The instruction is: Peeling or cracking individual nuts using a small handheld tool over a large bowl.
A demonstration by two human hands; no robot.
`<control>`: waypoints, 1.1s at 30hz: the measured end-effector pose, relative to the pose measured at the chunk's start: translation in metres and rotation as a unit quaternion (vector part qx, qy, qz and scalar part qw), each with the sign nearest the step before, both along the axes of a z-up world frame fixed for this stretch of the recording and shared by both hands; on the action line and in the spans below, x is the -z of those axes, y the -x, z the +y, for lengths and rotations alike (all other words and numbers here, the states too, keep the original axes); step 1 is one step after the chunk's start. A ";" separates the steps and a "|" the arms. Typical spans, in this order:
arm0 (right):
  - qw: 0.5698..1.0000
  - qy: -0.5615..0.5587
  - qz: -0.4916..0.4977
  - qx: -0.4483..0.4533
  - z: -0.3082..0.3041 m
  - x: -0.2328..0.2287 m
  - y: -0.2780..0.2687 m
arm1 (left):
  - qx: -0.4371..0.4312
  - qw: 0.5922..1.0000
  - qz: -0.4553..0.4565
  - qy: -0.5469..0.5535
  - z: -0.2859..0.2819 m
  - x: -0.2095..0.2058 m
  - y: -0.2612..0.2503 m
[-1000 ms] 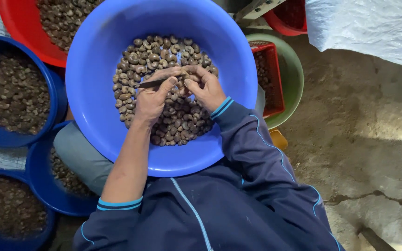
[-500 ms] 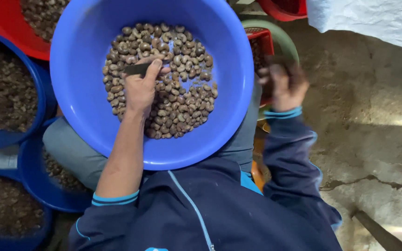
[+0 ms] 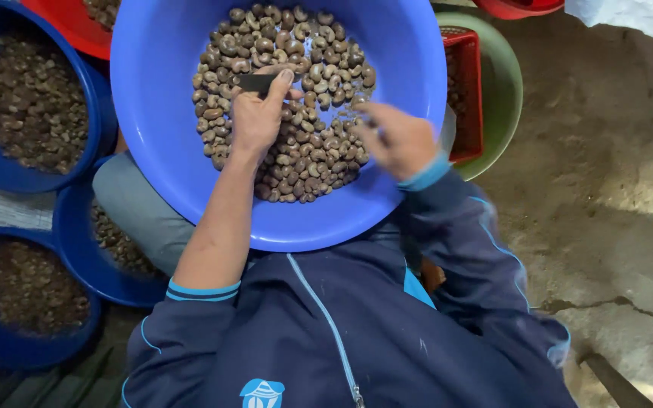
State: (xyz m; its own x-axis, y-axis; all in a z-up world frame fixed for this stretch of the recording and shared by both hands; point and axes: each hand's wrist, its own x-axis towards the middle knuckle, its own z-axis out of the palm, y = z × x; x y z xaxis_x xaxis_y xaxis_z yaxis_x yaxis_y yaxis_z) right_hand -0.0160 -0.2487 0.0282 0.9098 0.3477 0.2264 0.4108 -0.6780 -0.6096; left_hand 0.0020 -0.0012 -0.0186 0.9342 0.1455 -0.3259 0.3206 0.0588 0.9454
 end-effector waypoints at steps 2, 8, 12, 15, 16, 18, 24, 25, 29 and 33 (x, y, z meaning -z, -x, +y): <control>0.971 0.183 0.029 -0.148 0.023 0.040 -0.006 | 0.004 0.997 -0.030 -0.066 0.002 -0.001 0.001; 0.884 0.409 0.141 -0.178 0.048 0.154 -0.002 | 0.000 0.997 -0.050 -0.062 0.004 -0.002 0.001; 0.921 0.320 0.073 -0.212 0.046 0.136 0.000 | -0.009 0.998 -0.032 -0.060 0.004 -0.007 -0.001; 0.957 0.110 0.222 -0.151 0.056 0.078 -0.019 | -0.002 0.998 -0.027 -0.063 0.003 -0.007 -0.001; 0.951 -0.005 0.291 -0.105 0.059 0.066 -0.025 | 0.013 0.997 -0.057 -0.055 0.004 -0.007 0.000; 0.926 -0.122 0.352 -0.059 0.061 0.055 -0.032 | 0.028 0.994 -0.088 -0.049 0.004 -0.006 0.000; 0.856 -0.372 0.360 0.005 0.054 0.061 -0.035 | 0.041 0.994 -0.100 0.025 0.001 -0.014 0.003; 0.847 -0.390 0.362 0.003 0.054 0.060 -0.034 | 0.063 0.993 -0.093 0.030 0.002 -0.016 0.004; 0.844 -0.407 0.350 -0.001 0.055 0.056 -0.033 | 0.095 0.984 -0.115 0.095 0.000 -0.008 0.005; 0.861 -0.395 0.320 -0.012 0.054 0.057 -0.033 | 0.115 0.981 -0.115 0.102 0.000 -0.008 0.003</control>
State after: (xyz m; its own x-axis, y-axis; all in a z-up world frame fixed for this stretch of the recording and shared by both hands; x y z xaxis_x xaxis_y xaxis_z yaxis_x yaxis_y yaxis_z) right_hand 0.0165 -0.1945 -0.0287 0.9306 0.3366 -0.1442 -0.1726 0.0559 -0.9834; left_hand -0.0015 -0.0009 -0.0102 0.9870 -0.1240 -0.1023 0.1264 0.2059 0.9704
